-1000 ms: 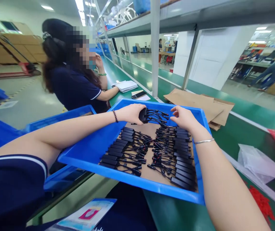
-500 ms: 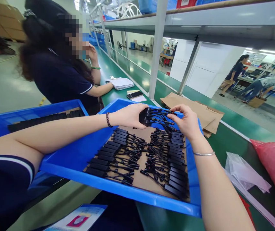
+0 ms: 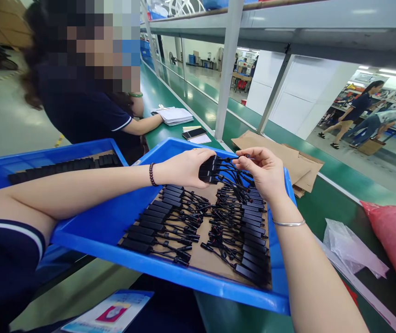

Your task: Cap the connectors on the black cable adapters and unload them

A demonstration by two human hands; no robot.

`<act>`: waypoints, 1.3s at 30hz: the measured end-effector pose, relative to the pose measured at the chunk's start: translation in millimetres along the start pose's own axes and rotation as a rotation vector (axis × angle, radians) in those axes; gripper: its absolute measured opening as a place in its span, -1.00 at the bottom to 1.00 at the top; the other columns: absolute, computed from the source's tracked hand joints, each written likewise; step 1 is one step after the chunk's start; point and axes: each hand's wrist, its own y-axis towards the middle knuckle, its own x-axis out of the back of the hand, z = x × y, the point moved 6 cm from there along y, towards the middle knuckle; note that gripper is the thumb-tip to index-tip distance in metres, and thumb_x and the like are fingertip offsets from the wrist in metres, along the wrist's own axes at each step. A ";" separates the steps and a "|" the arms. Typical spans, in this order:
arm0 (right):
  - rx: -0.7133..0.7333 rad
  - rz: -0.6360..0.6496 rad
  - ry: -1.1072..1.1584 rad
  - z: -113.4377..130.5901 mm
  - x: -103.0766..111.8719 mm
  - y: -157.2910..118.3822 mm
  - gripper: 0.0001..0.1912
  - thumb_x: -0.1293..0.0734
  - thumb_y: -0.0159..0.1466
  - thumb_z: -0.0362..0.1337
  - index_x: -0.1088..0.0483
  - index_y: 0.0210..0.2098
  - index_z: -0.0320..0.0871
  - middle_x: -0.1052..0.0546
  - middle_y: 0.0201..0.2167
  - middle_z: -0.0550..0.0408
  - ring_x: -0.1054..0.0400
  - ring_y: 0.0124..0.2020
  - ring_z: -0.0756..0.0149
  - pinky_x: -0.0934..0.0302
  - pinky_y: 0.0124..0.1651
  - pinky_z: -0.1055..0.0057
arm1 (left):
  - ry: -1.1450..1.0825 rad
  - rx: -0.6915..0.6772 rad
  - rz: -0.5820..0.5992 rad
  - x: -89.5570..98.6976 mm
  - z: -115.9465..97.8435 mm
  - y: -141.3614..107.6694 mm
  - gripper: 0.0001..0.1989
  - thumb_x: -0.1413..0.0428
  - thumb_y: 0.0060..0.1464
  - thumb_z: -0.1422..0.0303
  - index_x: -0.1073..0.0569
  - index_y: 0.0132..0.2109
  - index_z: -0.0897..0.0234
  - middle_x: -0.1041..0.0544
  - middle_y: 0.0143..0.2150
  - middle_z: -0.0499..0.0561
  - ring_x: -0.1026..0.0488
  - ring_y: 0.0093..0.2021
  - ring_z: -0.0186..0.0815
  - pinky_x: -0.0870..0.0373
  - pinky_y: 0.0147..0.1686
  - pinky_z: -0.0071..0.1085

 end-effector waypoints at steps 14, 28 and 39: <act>0.057 -0.091 0.055 -3.9 6.8 3.4 -0.59 -0.41 0.12 -0.09 -0.28 -0.08 -0.03 -0.53 -0.17 0.11 -0.47 -0.17 0.32 -0.39 -0.02 0.28 | -0.055 -0.042 -0.040 11.3 -5.9 -6.4 -0.37 -0.19 -0.16 0.17 -0.26 0.06 0.35 -0.40 0.01 0.17 -0.37 0.00 -0.11 -0.31 0.00 -0.24; 0.102 -0.161 0.068 -4.8 9.5 3.0 -0.78 -0.44 0.10 -0.20 -0.41 -0.29 -0.14 -0.53 -0.24 0.10 -0.49 -0.26 0.33 -0.44 -0.14 0.34 | -0.032 -0.075 -0.065 13.5 -10.0 -7.7 -0.38 -0.19 -0.16 0.22 -0.24 0.06 0.36 -0.40 0.01 0.19 -0.36 0.01 -0.12 -0.32 0.01 -0.24; 0.077 -0.160 -0.039 -9.2 9.0 4.1 -0.67 -0.33 0.18 -0.02 -0.25 -0.23 -0.11 -0.50 -0.18 0.06 -0.47 -0.21 0.31 -0.41 -0.12 0.25 | 0.052 -0.101 -0.128 14.5 -1.3 -6.1 -0.38 -0.17 -0.15 0.29 -0.23 0.08 0.39 -0.37 0.03 0.22 -0.33 0.05 -0.09 -0.33 0.02 -0.22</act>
